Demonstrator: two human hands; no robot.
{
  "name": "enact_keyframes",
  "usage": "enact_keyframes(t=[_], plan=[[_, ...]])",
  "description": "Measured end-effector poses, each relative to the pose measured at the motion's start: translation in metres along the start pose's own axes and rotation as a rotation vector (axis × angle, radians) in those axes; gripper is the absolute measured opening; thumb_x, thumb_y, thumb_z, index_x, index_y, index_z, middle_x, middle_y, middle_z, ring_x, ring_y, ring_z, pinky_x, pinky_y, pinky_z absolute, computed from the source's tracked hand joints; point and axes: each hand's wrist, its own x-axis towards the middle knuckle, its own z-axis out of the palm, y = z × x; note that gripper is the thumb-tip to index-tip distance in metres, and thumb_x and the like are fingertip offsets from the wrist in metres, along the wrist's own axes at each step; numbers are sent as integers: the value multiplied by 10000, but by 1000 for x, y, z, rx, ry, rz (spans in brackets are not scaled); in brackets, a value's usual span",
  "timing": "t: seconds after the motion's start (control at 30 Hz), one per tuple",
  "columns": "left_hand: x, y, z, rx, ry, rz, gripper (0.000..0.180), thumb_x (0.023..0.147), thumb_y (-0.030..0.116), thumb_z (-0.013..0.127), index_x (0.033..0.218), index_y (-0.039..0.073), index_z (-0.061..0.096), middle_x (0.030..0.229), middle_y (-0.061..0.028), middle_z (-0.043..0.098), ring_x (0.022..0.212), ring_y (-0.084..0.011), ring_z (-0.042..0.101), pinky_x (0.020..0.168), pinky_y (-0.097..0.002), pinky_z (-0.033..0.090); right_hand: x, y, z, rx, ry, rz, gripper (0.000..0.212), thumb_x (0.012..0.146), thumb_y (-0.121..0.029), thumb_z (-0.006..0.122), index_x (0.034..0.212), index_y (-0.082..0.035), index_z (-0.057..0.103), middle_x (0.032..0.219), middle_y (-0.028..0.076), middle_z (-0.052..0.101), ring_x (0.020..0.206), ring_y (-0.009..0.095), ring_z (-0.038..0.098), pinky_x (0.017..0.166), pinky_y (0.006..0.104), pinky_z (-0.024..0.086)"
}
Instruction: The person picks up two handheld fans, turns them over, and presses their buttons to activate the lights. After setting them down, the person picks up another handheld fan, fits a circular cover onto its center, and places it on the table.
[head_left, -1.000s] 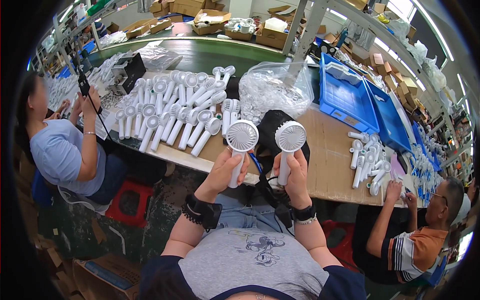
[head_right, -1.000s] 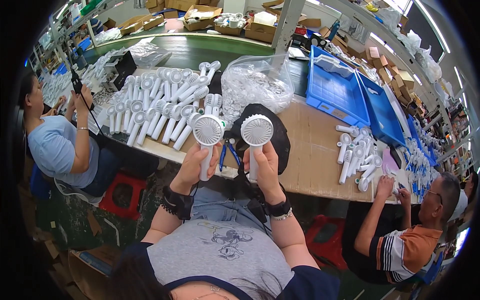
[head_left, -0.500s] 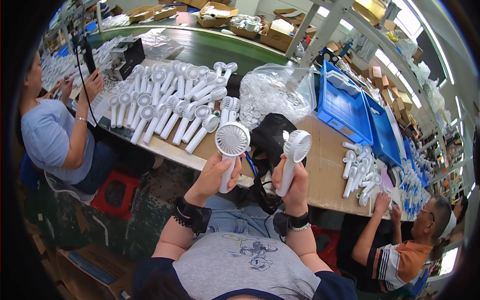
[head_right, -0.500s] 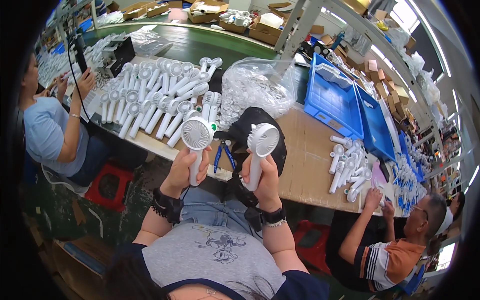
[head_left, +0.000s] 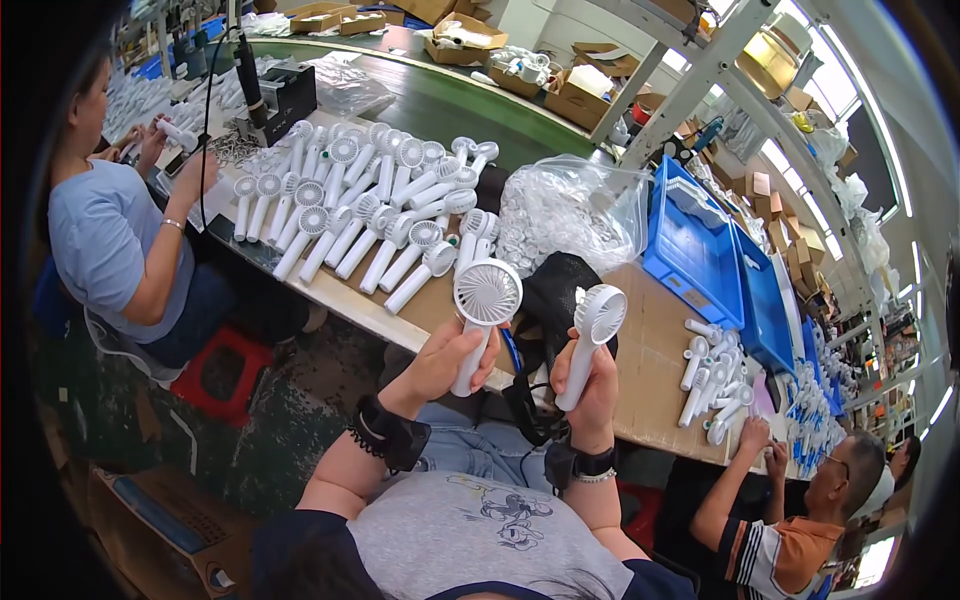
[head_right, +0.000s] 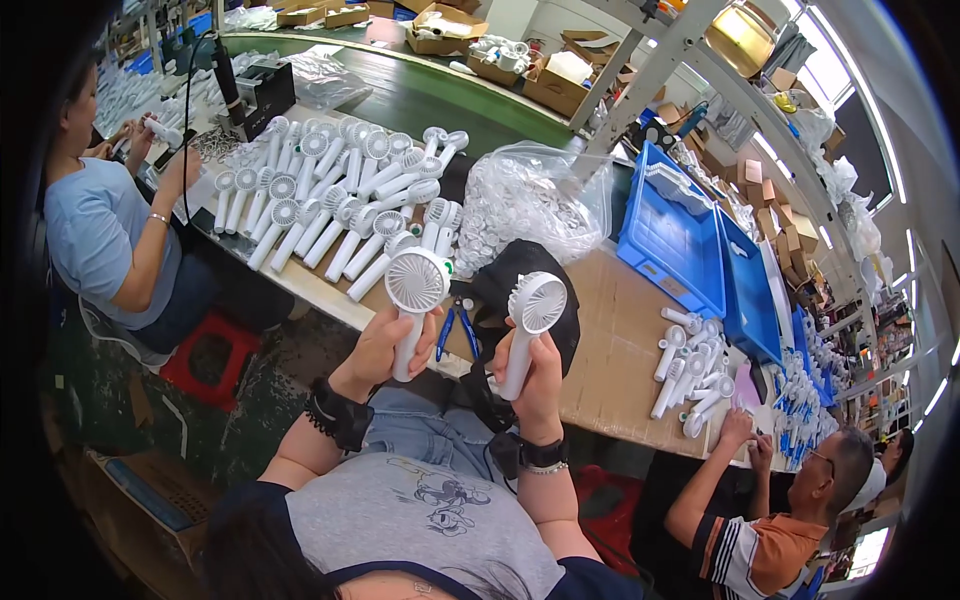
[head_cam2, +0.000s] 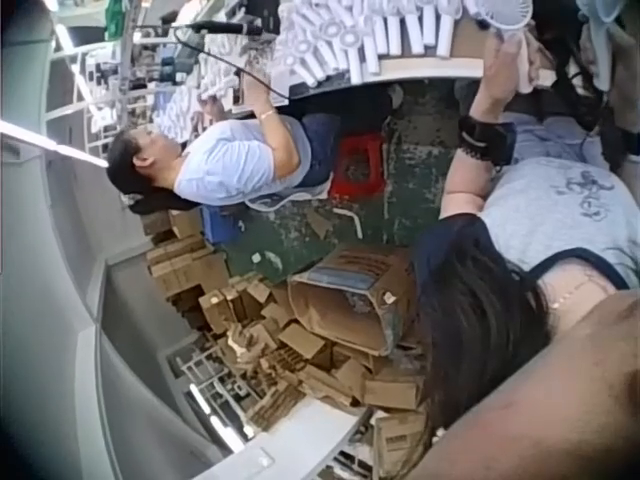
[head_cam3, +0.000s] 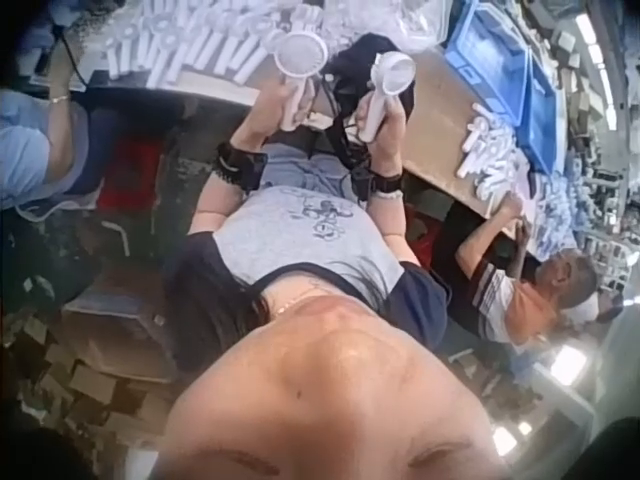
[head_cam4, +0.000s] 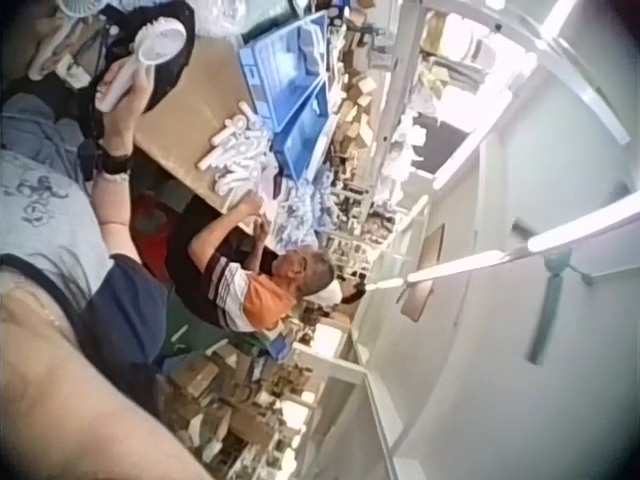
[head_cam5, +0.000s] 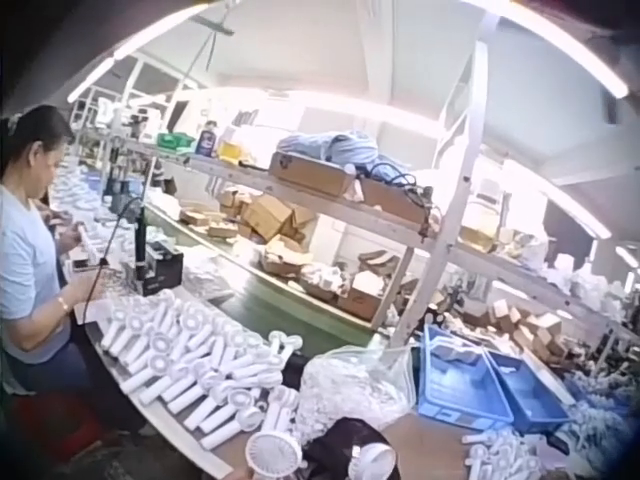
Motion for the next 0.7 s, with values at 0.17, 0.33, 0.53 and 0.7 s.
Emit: enact_keyframes(t=[0.17,0.33,0.53,0.7], plan=[[-2,0,-1,2,4,-9,317,859,219,373,1067,-19,385,667,-61,428,451,-101,409,414,-227,371,3,3,3,-8,-28,27,412,862,-338,372,1067,13,443,590,77,464,445,121,419,435,223,345],[-6,6,1,44,22,-44,321,864,231,371,1068,-17,386,668,-59,430,452,-99,408,412,-225,366,7,5,5,-12,-35,26,431,850,-346,388,1073,20,442,587,77,467,449,120,425,435,222,345],[-13,19,3,57,48,-3,319,869,229,370,1071,-17,384,671,-58,431,454,-100,409,414,-223,364,8,1,16,-57,-54,42,450,837,-340,396,1085,33,444,587,76,471,454,119,430,438,219,348],[-18,21,0,55,37,22,313,873,223,364,1075,-15,382,673,-56,431,459,-100,410,421,-223,366,11,7,18,-79,-46,29,456,830,-338,402,1086,36,451,583,73,469,457,116,432,433,220,347]])
